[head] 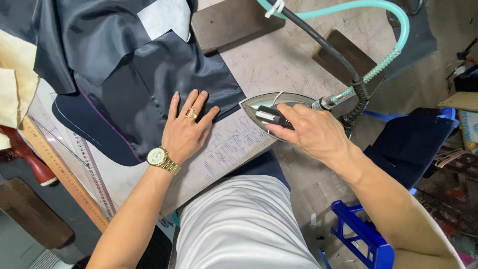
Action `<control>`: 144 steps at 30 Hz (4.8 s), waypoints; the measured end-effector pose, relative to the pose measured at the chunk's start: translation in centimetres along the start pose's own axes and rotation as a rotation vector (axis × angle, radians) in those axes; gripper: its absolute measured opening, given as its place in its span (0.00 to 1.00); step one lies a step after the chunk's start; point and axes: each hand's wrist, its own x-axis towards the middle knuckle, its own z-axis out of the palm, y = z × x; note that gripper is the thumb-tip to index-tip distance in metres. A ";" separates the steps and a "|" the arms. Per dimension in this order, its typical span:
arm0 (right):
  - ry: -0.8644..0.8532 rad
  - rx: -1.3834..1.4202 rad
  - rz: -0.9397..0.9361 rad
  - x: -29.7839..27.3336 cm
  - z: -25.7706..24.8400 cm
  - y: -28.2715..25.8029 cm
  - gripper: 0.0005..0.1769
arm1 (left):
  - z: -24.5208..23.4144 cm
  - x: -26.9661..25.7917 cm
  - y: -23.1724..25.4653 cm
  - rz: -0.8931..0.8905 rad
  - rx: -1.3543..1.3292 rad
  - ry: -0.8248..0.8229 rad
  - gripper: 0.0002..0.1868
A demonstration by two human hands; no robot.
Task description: The person irons a dark blue fabric panel on a workbench, then marks lines on the fabric using pink chalk and a metal ruler.
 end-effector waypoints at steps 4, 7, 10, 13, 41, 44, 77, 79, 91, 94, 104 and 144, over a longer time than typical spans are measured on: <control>0.007 0.083 0.114 -0.5 0.0 0.7 0.25 | 0.8 -0.1 -0.1 -0.006 0.002 0.051 0.22; 0.001 0.138 0.192 -1.1 0.4 1.0 0.25 | 1.0 -0.1 0.0 -0.006 0.007 0.067 0.22; 0.043 0.109 0.148 -0.9 1.1 0.5 0.25 | 0.6 0.1 -0.1 0.014 0.007 0.066 0.22; 0.089 0.016 0.062 -0.3 1.3 -0.7 0.26 | 0.0 0.1 0.1 0.033 0.014 0.037 0.24; 0.014 0.026 0.156 -0.4 0.0 2.1 0.28 | -1.2 -0.5 1.4 0.020 0.062 0.141 0.20; -0.039 0.127 0.288 -0.8 -2.6 4.2 0.26 | 0.2 -0.9 3.0 -0.082 0.044 0.243 0.18; 0.109 -0.387 -0.281 13.6 -5.8 19.9 0.29 | -2.2 -1.5 9.5 -0.635 0.311 0.249 0.17; 0.186 -0.233 -0.270 14.4 -4.3 17.1 0.24 | -1.5 0.1 8.8 -0.633 0.261 0.338 0.17; 0.433 -0.146 -0.482 18.4 -1.1 16.2 0.21 | 1.2 20.1 3.7 -0.351 0.218 0.138 0.43; 0.367 -0.247 0.007 19.9 -5.4 19.7 0.33 | 1.6 22.2 1.3 -0.248 0.293 0.010 0.39; 0.189 0.156 0.324 29.7 -5.4 25.1 0.19 | -3.7 11.7 12.0 -0.662 0.147 -0.030 0.38; 0.585 0.461 -0.151 20.7 9.0 -0.4 0.19 | -6.4 -17.8 4.5 -1.740 -0.938 0.651 0.13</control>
